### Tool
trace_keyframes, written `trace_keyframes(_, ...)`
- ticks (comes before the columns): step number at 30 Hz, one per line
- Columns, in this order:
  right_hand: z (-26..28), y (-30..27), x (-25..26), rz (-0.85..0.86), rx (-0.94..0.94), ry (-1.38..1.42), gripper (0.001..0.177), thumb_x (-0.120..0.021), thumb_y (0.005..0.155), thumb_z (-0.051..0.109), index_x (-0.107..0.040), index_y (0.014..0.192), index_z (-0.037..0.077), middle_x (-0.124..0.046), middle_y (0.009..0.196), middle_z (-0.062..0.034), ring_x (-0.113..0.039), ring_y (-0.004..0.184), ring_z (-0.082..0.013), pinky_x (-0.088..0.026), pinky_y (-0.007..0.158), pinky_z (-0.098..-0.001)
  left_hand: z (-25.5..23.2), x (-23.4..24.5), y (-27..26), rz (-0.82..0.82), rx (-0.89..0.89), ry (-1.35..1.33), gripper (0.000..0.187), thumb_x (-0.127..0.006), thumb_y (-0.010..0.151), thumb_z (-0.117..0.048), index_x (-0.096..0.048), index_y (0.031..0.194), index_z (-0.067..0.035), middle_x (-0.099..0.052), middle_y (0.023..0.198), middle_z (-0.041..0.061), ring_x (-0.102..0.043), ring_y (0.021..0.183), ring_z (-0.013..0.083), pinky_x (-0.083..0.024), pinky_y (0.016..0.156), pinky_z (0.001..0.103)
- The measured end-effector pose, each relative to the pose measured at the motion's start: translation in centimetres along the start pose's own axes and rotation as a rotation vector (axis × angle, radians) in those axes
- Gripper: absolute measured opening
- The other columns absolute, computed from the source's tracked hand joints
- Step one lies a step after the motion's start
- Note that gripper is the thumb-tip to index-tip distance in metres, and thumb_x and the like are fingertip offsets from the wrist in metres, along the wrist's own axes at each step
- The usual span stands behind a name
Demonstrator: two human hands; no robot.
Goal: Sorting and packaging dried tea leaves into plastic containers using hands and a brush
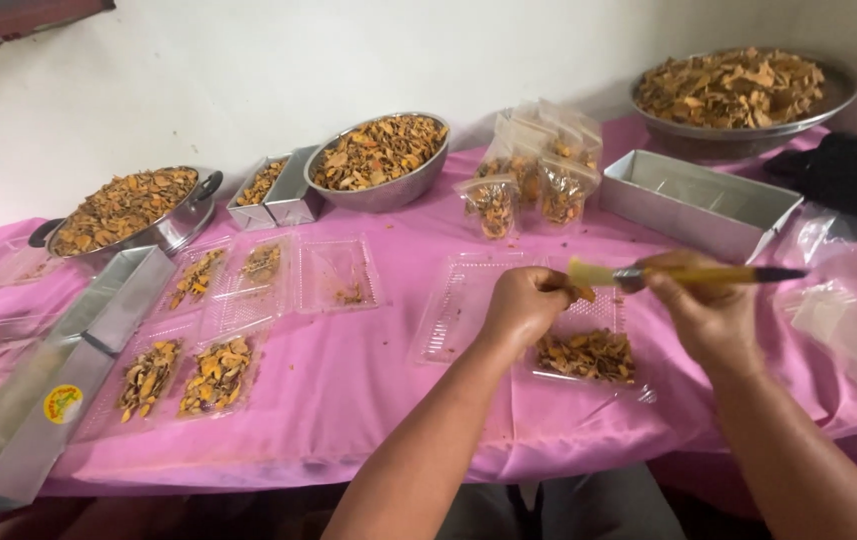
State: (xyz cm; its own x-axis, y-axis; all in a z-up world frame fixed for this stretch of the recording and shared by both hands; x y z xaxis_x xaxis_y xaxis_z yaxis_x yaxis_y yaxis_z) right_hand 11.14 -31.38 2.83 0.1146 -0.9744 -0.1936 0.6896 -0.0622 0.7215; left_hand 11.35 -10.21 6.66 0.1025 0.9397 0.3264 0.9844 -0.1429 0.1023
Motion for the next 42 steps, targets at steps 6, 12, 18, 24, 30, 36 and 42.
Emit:
trace_keyframes(6, -0.2, -0.3, 0.5, 0.027, -0.018, -0.169, 0.003, -0.07, 0.095, 0.003, -0.07, 0.096, 0.0, -0.07, 0.087, -0.01, -0.072, 0.075, -0.0184, -0.066, 0.075, -0.0276, 0.4, 0.8, 0.1, -0.124, 0.171, -0.151, 0.01, -0.074, 0.09, -0.005, -0.082, 0.095, -0.008, -0.079, 0.09, 0.005, -0.069, 0.078, 0.0118, -0.057, 0.068, 0.022)
trace_keyframes(12, 0.8, 0.2, -0.9, 0.2, 0.072, -0.395, 0.016, -0.066, 0.098, 0.013, -0.072, 0.107, 0.001, -0.077, 0.093, -0.0115, -0.076, 0.083, -0.0197, -0.062, 0.073, -0.0286, 1.2, 0.7, 1.3, -0.126, 0.218, -0.337, 0.02, -0.073, 0.086, 0.005, -0.076, 0.107, 0.005, -0.078, 0.091, 0.016, -0.072, 0.075, 0.0204, -0.061, 0.072, 0.026)
trace_keyframes(18, 0.3, -0.2, 0.5, -0.164, -0.015, -0.225, 0.018, -0.072, 0.103, 0.022, -0.071, 0.109, 0.004, -0.069, 0.097, -0.0065, -0.066, 0.088, -0.0139, -0.058, 0.078, -0.0234, 1.0, 1.6, 0.9, -0.103, 0.204, -0.274, 0.01, -0.078, 0.088, -0.004, -0.08, 0.098, -0.004, -0.079, 0.091, 0.007, -0.069, 0.077, 0.0133, -0.057, 0.068, 0.023)
trace_keyframes(24, 1.4, 0.5, -0.2, -0.197, -0.129, -0.298, 0.011, -0.068, 0.104, 0.008, -0.07, 0.105, -0.003, -0.073, 0.09, -0.0171, -0.074, 0.074, -0.0238, -0.065, 0.069, -0.0325, 1.0, 1.2, 3.1, -0.111, 0.156, -0.119, 0.016, -0.081, 0.083, -0.01, -0.08, 0.098, -0.006, -0.08, 0.095, 0.008, -0.074, 0.084, 0.0157, -0.062, 0.083, 0.026)
trace_keyframes(30, -0.2, 0.5, 0.4, -0.227, -0.206, -0.272, 0.01, -0.068, 0.104, 0.003, -0.068, 0.106, -0.007, -0.07, 0.086, -0.0182, -0.071, 0.07, -0.0245, -0.064, 0.068, -0.0324, 0.7, -0.2, 6.1, -0.085, 0.054, 0.412, 0.031, -0.05, 0.094, 0.012, -0.07, 0.076, -0.005, -0.075, 0.09, 0.01, -0.065, 0.074, 0.017, -0.054, 0.065, 0.033)
trace_keyframes(36, -0.3, 0.5, 0.3, -0.172, -0.199, -0.316, 0.013, -0.069, 0.103, 0.005, -0.069, 0.105, -0.008, -0.069, 0.08, -0.0178, -0.07, 0.067, -0.0229, -0.061, 0.065, -0.0311, -1.1, -0.9, 4.8, 0.065, 0.03, 0.854, 0.03, -0.053, 0.098, 0.001, -0.055, 0.073, -0.014, -0.056, 0.073, -0.001, -0.052, 0.065, 0.0131, -0.046, 0.06, 0.029)
trace_keyframes(42, -0.4, 0.2, 0.4, -0.186, -0.148, -0.287, 0.011, -0.068, 0.106, 0.002, -0.067, 0.106, -0.009, -0.067, 0.084, -0.017, -0.07, 0.07, -0.0243, -0.063, 0.065, -0.0316, -2.6, -1.0, 0.1, 0.386, 0.077, 1.155, 0.034, -0.055, 0.08, 0.017, -0.07, 0.098, -0.008, -0.071, 0.085, 0.007, -0.064, 0.091, 0.0297, -0.035, 0.109, 0.052)
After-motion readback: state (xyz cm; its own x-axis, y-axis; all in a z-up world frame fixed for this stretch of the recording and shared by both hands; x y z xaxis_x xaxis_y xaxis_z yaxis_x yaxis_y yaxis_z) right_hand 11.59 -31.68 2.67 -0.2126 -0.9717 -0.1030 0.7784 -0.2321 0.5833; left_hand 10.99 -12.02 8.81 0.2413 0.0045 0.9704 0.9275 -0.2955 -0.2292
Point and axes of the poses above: each hand's wrist, its own y-axis towards the middle knuckle, its own x-axis out of the back of the hand, z = x × y, the point moved 3 cm from there along y, towards the middle knuckle
